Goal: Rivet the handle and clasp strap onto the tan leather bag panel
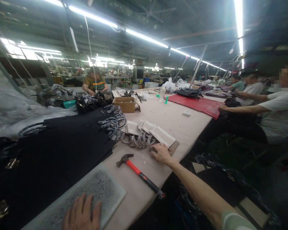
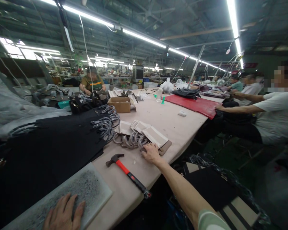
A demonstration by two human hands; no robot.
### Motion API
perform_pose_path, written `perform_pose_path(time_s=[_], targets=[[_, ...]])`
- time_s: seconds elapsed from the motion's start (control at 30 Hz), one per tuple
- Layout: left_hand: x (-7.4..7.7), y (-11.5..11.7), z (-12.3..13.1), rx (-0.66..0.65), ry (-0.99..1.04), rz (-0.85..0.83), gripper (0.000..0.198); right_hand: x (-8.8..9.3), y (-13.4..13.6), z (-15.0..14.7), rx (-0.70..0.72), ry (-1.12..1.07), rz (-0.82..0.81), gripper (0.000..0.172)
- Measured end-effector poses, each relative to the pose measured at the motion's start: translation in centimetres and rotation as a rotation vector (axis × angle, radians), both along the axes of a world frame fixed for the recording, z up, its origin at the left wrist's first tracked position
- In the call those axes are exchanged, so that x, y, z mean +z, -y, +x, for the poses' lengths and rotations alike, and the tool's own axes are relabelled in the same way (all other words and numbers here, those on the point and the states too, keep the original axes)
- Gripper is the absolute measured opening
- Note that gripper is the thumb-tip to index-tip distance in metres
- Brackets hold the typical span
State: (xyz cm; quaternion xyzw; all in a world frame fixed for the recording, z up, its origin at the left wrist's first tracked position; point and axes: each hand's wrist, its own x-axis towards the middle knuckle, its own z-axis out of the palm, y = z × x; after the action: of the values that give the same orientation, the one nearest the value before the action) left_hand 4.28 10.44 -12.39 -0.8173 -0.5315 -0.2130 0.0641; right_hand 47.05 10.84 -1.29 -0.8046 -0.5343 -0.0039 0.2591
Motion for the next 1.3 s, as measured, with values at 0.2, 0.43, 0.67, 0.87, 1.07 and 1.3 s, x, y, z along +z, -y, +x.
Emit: perform_pose_path(time_s=[0.2,0.43,0.67,0.87,1.07,1.3], targets=[[3.2,1.5,1.5,0.088,0.121,-0.063,0.046,4.0,-2.7,-1.9,-0.086,-0.023,0.009,0.028],[5.9,1.5,2.0,0.112,0.551,-0.162,0.032,11.9,-0.4,-9.8,0.069,-0.347,0.541,0.025],[8.9,5.3,-1.8,0.332,1.876,-0.416,0.053,15.2,2.4,-18.7,0.613,-1.357,0.494,0.031],[12.0,11.9,-3.5,0.174,2.165,-0.606,0.057,6.9,1.2,-24.2,0.511,-1.896,0.026,0.04],[10.2,12.8,-5.5,0.336,2.02,-0.591,0.056,1.0,2.7,-26.2,0.369,-2.092,0.013,0.031],[10.2,9.6,-7.1,0.35,2.233,-0.463,0.032,-1.8,6.0,-27.1,0.327,-2.178,0.201,0.029]])
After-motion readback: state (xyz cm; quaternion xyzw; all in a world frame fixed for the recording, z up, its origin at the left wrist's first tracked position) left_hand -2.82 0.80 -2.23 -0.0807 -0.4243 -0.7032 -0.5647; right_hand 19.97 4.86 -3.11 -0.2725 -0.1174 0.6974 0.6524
